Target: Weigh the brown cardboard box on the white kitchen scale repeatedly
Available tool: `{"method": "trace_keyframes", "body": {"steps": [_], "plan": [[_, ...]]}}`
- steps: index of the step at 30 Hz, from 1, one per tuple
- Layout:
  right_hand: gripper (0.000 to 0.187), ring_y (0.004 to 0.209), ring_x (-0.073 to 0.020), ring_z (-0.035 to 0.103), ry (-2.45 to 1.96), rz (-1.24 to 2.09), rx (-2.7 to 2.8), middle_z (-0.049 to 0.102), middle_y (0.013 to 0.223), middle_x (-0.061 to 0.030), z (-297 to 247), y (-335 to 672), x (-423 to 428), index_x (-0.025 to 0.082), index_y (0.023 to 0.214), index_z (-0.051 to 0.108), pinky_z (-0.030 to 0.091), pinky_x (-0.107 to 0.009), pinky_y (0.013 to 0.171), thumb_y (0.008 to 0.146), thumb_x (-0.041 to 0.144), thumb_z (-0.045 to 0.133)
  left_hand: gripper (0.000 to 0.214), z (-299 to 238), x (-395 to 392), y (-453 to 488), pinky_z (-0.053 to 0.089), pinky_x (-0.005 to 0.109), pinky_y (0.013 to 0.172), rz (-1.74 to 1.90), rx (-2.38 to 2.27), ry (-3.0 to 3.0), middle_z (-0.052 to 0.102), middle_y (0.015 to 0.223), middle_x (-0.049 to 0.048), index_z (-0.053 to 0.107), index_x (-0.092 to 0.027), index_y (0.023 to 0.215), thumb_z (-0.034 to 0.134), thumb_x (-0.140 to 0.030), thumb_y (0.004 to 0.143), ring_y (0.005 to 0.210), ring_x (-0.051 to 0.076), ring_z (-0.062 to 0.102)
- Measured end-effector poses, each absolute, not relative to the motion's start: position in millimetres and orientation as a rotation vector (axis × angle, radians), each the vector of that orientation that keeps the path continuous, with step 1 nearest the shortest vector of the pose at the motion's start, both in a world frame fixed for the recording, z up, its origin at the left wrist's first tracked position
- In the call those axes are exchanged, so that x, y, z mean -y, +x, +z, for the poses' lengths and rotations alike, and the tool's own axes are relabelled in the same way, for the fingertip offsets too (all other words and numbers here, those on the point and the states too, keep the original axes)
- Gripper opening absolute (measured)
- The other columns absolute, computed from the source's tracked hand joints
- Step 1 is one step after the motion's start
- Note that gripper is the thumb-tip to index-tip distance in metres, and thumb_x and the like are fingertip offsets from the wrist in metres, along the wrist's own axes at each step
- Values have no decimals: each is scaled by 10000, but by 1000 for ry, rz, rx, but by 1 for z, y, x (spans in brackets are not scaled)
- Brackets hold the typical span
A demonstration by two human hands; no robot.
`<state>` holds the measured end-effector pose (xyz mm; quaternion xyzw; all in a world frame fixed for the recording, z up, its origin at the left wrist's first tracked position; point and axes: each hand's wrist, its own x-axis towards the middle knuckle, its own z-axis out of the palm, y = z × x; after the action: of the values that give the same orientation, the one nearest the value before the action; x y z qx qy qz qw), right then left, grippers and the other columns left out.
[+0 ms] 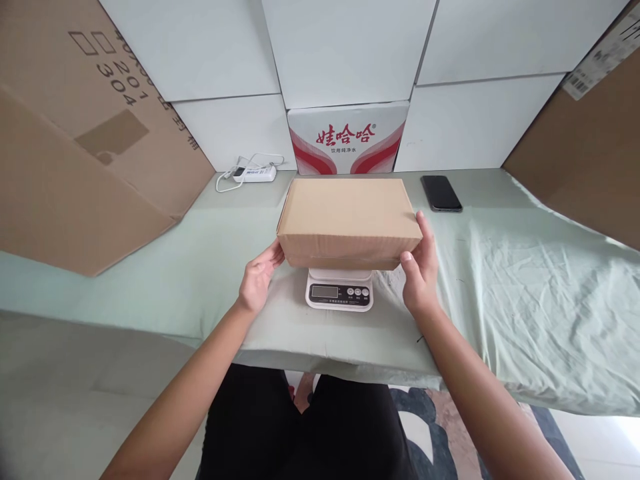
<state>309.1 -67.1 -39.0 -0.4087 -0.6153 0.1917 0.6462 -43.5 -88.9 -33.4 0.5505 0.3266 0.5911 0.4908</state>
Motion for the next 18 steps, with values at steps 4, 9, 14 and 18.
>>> {"method": "trace_keyframes", "body": {"steps": [4, 9, 14, 18], "plan": [[829, 1744, -441, 483, -881, 391, 1426, 556, 1821, -26, -1, 305, 59, 480, 1729, 518, 417, -768, 1447, 982, 788, 704, 675, -14, 73, -41, 464, 556, 1427, 1492, -815, 1339, 710, 1714, 78, 794, -244, 1549, 642, -592, 992, 1705, 408, 563], [860, 1781, -421, 402, -829, 336, 1479, 505, 1839, -12, 25, 305, -2, 505, 1739, 460, 424, -696, 1464, 966, 782, 714, 509, 10, 7, -20, 500, 484, 1386, 1511, -886, 1336, 779, 1635, 65, 859, -239, 1396, 664, -496, 1002, 1675, 354, 606], [1033, 1796, -428, 348, -878, 357, 1403, 437, 1856, -63, -17, 299, -69, 417, 1735, 405, 228, -752, 1511, 873, 929, 652, 371, -6, -43, 4, 496, 456, 1372, 1462, -1072, 1208, 808, 1591, 80, 874, -238, 1284, 629, -360, 1034, 1621, 298, 657], [990, 1779, -413, 376, -907, 396, 1428, 454, 1831, -81, -50, 301, -85, 401, 1728, 399, 253, -725, 1500, 901, 895, 627, 346, -20, -47, 1, 521, 438, 1357, 1404, -1156, 1108, 836, 1544, 64, 884, -229, 1229, 604, -243, 1025, 1544, 264, 721]]}}
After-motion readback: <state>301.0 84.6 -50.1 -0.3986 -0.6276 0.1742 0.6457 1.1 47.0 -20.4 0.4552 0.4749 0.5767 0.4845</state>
